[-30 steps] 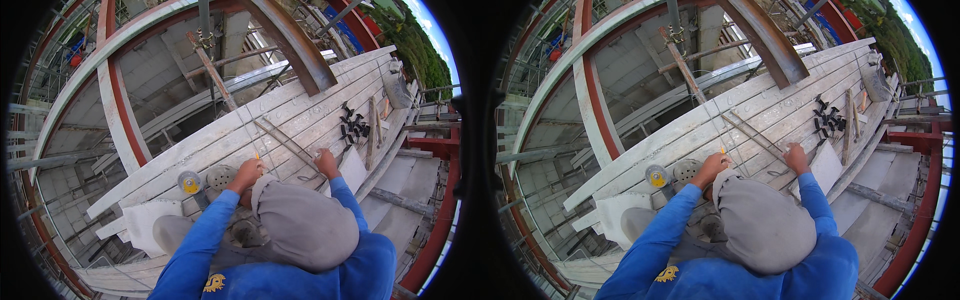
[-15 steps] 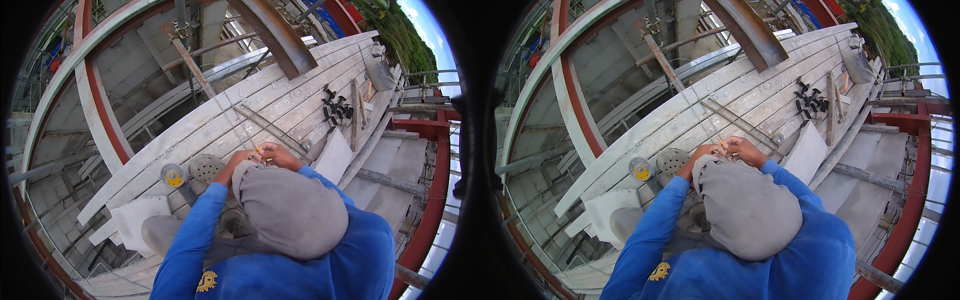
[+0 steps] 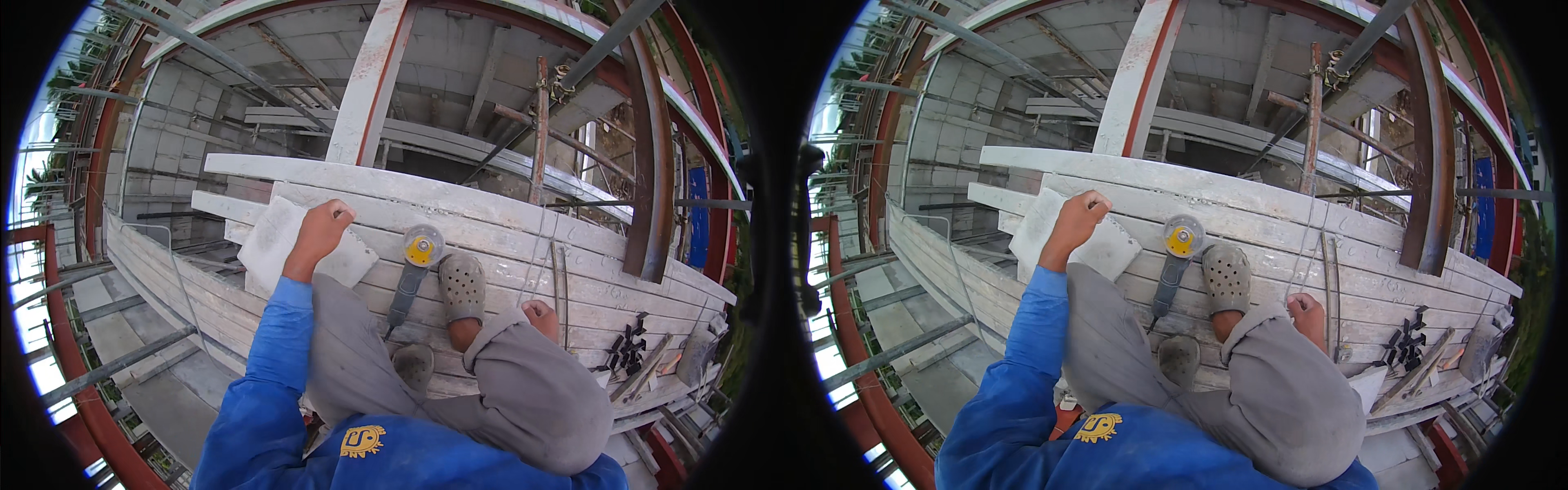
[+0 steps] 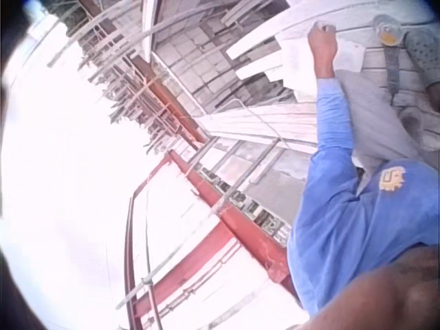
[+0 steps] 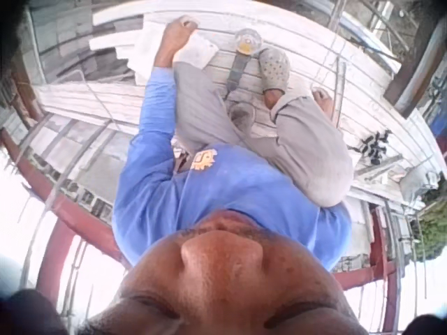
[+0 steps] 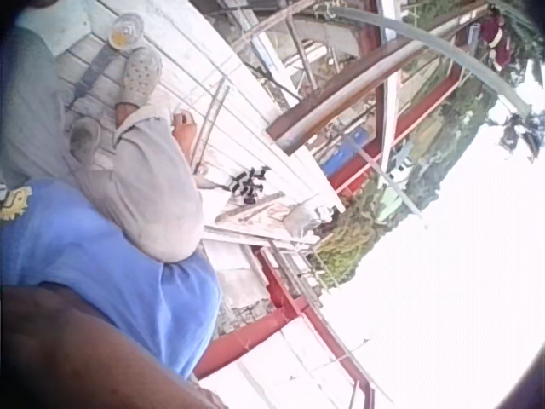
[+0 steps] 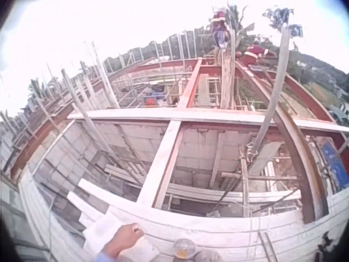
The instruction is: The person measures a white tile with a tape measure and marks it with a pencil, then uses an angle grinder to cut the tile along the marked line. The person repositions the tile and continues cutting to complete the shape.
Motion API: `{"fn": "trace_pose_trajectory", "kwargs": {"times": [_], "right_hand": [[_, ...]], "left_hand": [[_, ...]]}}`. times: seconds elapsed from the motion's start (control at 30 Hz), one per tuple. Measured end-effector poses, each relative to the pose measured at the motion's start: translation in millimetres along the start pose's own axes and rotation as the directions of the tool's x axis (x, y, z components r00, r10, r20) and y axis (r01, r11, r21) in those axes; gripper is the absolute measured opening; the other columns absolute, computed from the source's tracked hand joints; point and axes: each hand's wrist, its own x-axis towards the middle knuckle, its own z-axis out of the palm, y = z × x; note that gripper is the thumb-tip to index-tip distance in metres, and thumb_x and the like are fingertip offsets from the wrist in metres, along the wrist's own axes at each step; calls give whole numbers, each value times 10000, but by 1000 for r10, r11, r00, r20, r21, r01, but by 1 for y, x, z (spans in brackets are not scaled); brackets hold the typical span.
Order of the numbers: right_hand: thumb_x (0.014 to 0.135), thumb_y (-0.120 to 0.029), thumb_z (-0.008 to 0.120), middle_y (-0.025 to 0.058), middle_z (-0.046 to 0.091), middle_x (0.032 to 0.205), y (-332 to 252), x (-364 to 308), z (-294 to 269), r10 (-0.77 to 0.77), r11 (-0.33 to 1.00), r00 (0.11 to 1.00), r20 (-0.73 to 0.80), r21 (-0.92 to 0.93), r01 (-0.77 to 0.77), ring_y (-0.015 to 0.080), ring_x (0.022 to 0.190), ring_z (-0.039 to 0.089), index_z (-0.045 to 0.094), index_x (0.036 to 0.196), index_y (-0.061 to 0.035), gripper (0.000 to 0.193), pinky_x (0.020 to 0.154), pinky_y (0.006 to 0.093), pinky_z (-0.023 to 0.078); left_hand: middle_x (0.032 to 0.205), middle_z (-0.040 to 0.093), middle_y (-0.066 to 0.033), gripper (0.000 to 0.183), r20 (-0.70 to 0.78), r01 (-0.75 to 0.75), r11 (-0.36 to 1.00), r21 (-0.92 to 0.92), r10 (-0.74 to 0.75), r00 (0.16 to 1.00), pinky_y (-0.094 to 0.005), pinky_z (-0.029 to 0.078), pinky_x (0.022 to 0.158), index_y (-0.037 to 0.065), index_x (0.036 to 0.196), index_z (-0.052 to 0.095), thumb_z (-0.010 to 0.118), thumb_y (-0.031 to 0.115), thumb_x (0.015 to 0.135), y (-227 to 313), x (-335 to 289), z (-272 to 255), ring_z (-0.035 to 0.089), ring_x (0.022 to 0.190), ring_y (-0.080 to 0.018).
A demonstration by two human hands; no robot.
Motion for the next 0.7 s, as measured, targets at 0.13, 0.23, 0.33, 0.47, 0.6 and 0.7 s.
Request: {"fn": "trace_pose_trajectory", "kwargs": {"times": [0.13, 0.23, 0.33, 0.47, 0.6, 0.7], "right_hand": [[1041, -321, 736, 109, 741, 864, -145, 36, 32, -162, 971, 904, 395, -101, 218, 166, 799, 668, 772, 1090, 29, 355, 765, 352, 542], [1044, -345, 726, 147, 775, 922, -240, 43, 56, -179, 832, 703, 689, -276, 482, 212, 851, 715, 785, 1099, 35, 388, 816, 375, 566], [1044, -348, 723, 179, 793, 970, -318, 42, 40, -87, 611, 578, 811, -415, 674, 262, 910, 747, 789, 1131, 29, 392, 863, 398, 575], [1042, -388, 723, 191, 801, 1055, -385, 22, 82, 248, 380, 462, 851, -524, 762, 280, 967, 766, 801, 1182, -3, 416, 893, 407, 583], [1076, -483, 661, 221, 786, 1120, -363, 23, 162, 559, 332, 375, 739, -614, 716, 299, 920, 782, 732, 1310, 57, 592, 781, 405, 658], [1073, -500, 634, 241, 779, 1110, -299, 28, 217, 699, 349, 432, 569, -800, 489, 344, 894, 795, 704, 1310, 92, 641, 767, 432, 694]], "left_hand": [[1130, 762, -314, 542, -255, 526, 827, 198, -475, 842, -475, 569, 955, -77, 1105, 769, 741, 442, 949, -229, -54, -84, 744, 1069, -445], [1184, 744, -347, 703, -222, 686, 721, 100, -656, 722, -472, 569, 977, -134, 1226, 722, 753, 513, 952, -351, -183, -89, 740, 1112, -452], [1218, 756, -285, 807, -28, 637, 669, -382, -698, 716, -469, 616, 824, -141, 1356, 657, 782, 549, 958, -321, -176, -9, 764, 1080, -400], [1311, 705, -350, 856, -309, 570, 696, -437, -711, 632, -481, 531, 1061, -149, 1395, 607, 726, 580, 963, -326, -197, 25, 694, 1238, -469], [1360, 687, -345, 843, -313, 624, 608, -491, -792, 525, -481, 502, 1118, -98, 1434, 619, 704, 596, 963, -330, -215, 40, 659, 1311, -458], [1392, 684, -318, 824, -303, 667, 526, -528, -850, 430, -482, 504, 1117, -78, 1459, 612, 698, 580, 971, -301, -203, 48, 660, 1312, -452]]}}
